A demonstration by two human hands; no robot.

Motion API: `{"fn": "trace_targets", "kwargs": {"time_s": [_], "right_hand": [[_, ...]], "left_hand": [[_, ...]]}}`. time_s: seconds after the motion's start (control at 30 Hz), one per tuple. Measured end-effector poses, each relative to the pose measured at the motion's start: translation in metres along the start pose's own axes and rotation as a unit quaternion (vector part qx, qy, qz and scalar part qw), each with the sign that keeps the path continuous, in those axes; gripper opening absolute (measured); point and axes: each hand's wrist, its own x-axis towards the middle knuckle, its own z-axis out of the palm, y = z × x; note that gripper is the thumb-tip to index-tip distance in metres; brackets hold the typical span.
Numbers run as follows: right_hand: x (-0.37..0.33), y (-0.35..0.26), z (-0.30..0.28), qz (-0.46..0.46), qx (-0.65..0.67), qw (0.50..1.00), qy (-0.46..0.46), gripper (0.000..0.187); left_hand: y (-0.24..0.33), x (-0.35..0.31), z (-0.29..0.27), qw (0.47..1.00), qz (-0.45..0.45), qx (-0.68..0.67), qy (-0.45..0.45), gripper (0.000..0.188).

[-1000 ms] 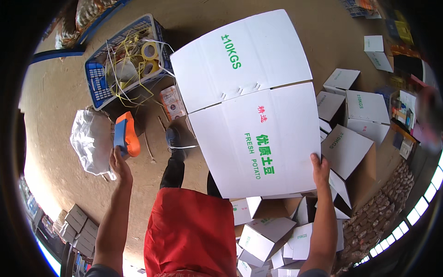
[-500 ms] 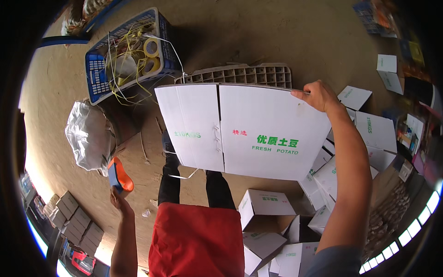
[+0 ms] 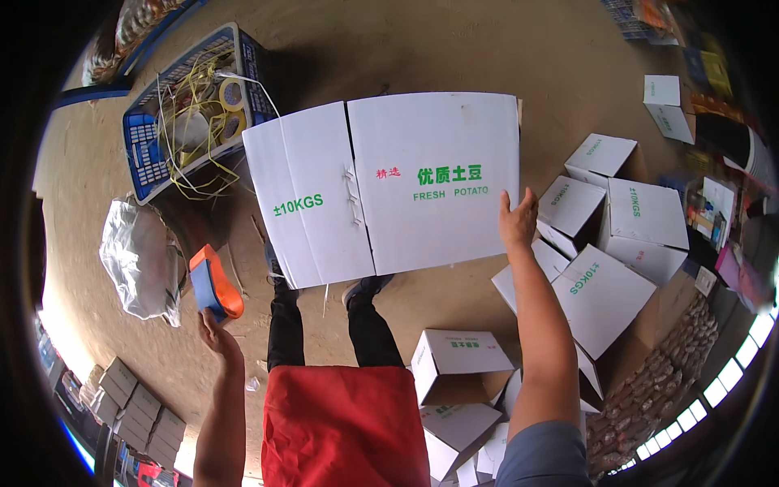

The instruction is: Assemble and tape together cardboard boxes for produce packaging.

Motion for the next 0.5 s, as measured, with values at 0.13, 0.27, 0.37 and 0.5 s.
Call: {"fn": "trace_targets", "kwargs": {"time_s": [0.13,0.27,0.37,0.5], "right_hand": [[-0.05,0.05,0.05,0.114,0.076,0.991,-0.008,0.079],[-0.066,0.065,0.068,0.158,0.048,0.985,0.049,0.075],[-0.064,0.068,0.06,0.217,0.006,0.976,-0.027,0.076],[-0.068,0.068,0.04,0.182,-0.044,0.981,-0.052,0.074]], "left_hand": [[-0.013,0.03,0.045,0.992,0.072,0.103,-0.003,0.041],[-0.021,0.045,0.098,0.963,0.003,0.266,-0.035,0.046],[-0.019,0.036,0.138,0.945,-0.103,0.301,-0.069,0.059],[-0.016,0.011,0.166,0.937,-0.117,0.318,-0.088,0.06]]}}
